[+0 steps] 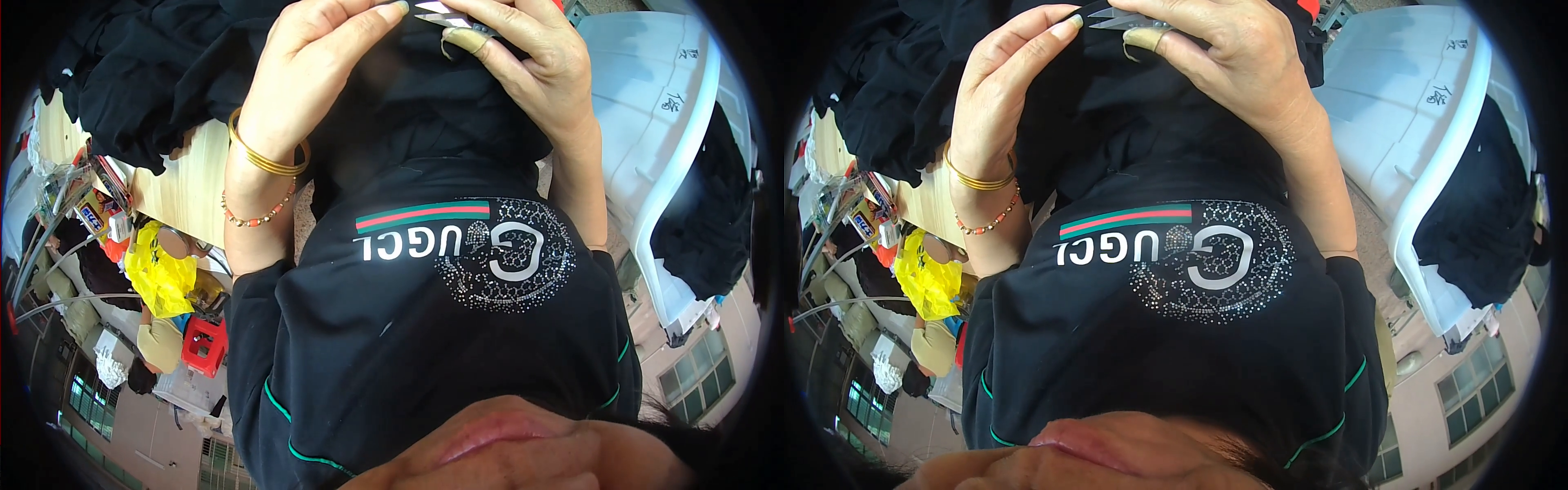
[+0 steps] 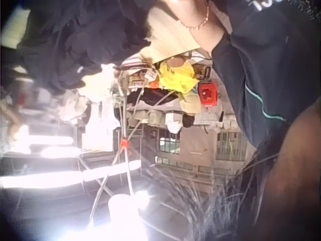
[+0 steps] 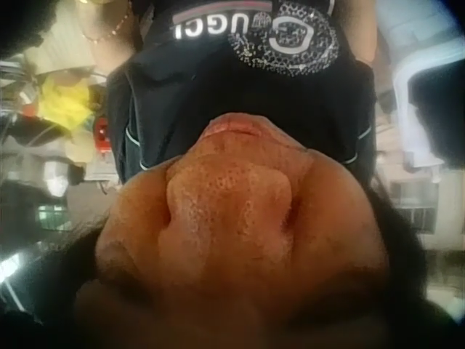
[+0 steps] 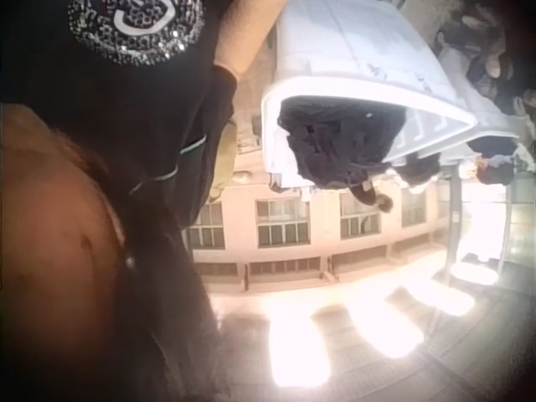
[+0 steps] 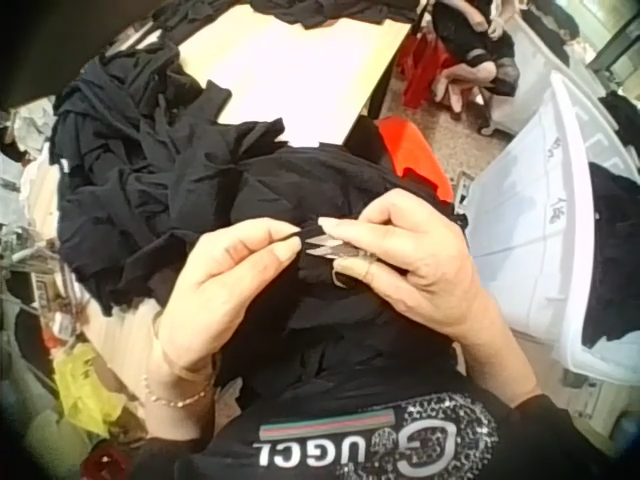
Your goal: Trimming loose threads from black garments using thread snips.
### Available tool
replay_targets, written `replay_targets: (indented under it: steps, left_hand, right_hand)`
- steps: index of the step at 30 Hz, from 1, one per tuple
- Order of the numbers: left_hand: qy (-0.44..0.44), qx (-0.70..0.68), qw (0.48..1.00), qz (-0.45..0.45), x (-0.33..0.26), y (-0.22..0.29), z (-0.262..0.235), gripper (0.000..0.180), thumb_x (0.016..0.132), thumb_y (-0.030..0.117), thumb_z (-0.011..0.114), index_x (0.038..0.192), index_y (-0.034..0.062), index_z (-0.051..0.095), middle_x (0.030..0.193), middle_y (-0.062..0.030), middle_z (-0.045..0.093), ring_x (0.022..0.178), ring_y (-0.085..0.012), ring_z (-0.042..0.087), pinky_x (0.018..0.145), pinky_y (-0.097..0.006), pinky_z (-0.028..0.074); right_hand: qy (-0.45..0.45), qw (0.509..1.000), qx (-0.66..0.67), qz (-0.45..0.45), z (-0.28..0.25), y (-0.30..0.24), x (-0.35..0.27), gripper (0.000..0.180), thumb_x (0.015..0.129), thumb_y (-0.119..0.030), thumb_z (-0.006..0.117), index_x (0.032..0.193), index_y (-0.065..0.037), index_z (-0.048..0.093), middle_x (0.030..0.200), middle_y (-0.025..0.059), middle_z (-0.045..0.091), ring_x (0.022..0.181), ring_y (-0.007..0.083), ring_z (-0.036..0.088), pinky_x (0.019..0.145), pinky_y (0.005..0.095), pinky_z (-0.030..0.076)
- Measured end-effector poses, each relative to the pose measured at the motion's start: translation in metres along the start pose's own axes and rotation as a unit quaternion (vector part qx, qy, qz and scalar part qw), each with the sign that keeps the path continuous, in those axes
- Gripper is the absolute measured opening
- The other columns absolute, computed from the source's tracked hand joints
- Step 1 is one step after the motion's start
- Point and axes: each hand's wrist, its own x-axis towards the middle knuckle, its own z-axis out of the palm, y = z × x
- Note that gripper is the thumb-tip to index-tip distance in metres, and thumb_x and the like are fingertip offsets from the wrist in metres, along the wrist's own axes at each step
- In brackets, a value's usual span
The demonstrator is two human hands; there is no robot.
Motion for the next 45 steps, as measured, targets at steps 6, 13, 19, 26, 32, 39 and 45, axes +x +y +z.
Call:
replay_targets:
  steps: [6, 13, 19, 26, 32, 39, 45]
  left_hand:
    - [0.028, 0.017, 0.999, -0.027, -0.012, 0.007, -0.001, 0.017, 0.098, 0.003, 0.055, 0.109, -0.0052, 0.065, 0.095, -0.0003, 0.067, 0.084, -0.0064, 0.057, 0.077, -0.019, 0.045]
    - [0.059, 0.83, 0.543, -0.116, -0.005, 0.059, 0.057, 0.021, 0.08, 0.021, 0.077, 0.097, 0.0106, 0.073, 0.103, -0.0035, 0.069, 0.101, -0.0251, 0.061, 0.089, -0.036, 0.044]
    - [0.089, 0.811, 0.568, -0.108, -0.03, 0.063, 0.045, 0.013, 0.083, 0.019, 0.075, 0.093, 0.0094, 0.073, 0.104, -0.003, 0.069, 0.103, -0.0226, 0.059, 0.091, -0.036, 0.042]
    - [0.14, 0.655, 0.728, -0.145, -0.042, 0.068, 0.022, 0.014, 0.095, 0.012, 0.065, 0.101, 0.0027, 0.073, 0.111, -0.0047, 0.07, 0.107, -0.0178, 0.061, 0.094, -0.027, 0.045]
    - [0.201, 0.469, 0.838, -0.191, -0.04, 0.054, 0.011, 0.018, 0.097, 0.014, 0.063, 0.105, -0.0002, 0.071, 0.112, -0.0053, 0.067, 0.106, -0.014, 0.06, 0.093, -0.025, 0.045]
    - [0.085, 0.153, 0.974, 0.141, -0.041, 0.022, -0.007, 0.011, 0.094, 0.001, 0.061, 0.095, -0.0049, 0.07, 0.102, -0.0078, 0.067, 0.098, -0.0144, 0.058, 0.086, -0.026, 0.046]
    - [0.091, 0.123, 0.982, 0.115, -0.043, 0.025, -0.013, 0.012, 0.096, 0.002, 0.06, 0.096, -0.0048, 0.07, 0.104, -0.0065, 0.066, 0.097, -0.0144, 0.058, 0.086, -0.026, 0.046]
  right_hand:
    - [0.003, 1.0, -0.008, -0.01, 0.005, 0.001, 0.002, 0.03, 0.079, -0.002, 0.077, 0.109, -0.003, 0.073, 0.08, 0.0071, 0.06, 0.069, 0.018, 0.059, 0.061, 0.0275, 0.046]
    - [0.042, 0.999, -0.004, 0.001, -0.001, -0.005, 0.001, 0.031, 0.078, 0.0, 0.077, 0.109, 0.0, 0.073, 0.081, 0.0078, 0.061, 0.072, 0.0178, 0.06, 0.062, 0.0268, 0.046]
    - [0.004, 1.0, -0.003, -0.023, 0.005, -0.019, 0.006, 0.04, 0.075, -0.001, 0.08, 0.114, 0.0, 0.071, 0.082, 0.0074, 0.06, 0.071, 0.0183, 0.058, 0.062, 0.0275, 0.045]
    - [-0.037, 0.998, -0.022, -0.051, 0.015, -0.024, 0.011, 0.041, 0.074, -0.007, 0.081, 0.113, -0.004, 0.072, 0.082, 0.0077, 0.06, 0.071, 0.0209, 0.06, 0.062, 0.0298, 0.048]
    - [-0.067, 0.994, -0.052, -0.069, 0.022, -0.028, 0.016, 0.04, 0.073, -0.008, 0.08, 0.112, -0.006, 0.072, 0.082, 0.0078, 0.059, 0.073, 0.0224, 0.061, 0.064, 0.0312, 0.049]
    - [-0.057, 0.991, -0.078, -0.087, 0.03, -0.03, 0.017, 0.037, 0.073, -0.009, 0.08, 0.109, -0.006, 0.073, 0.081, 0.0063, 0.059, 0.072, 0.0214, 0.06, 0.062, 0.0318, 0.049]
    - [-0.022, 0.986, -0.113, -0.122, 0.049, -0.014, 0.023, 0.035, 0.071, -0.01, 0.081, 0.106, -0.008, 0.074, 0.079, 0.0053, 0.058, 0.071, 0.0214, 0.06, 0.06, 0.0311, 0.047]
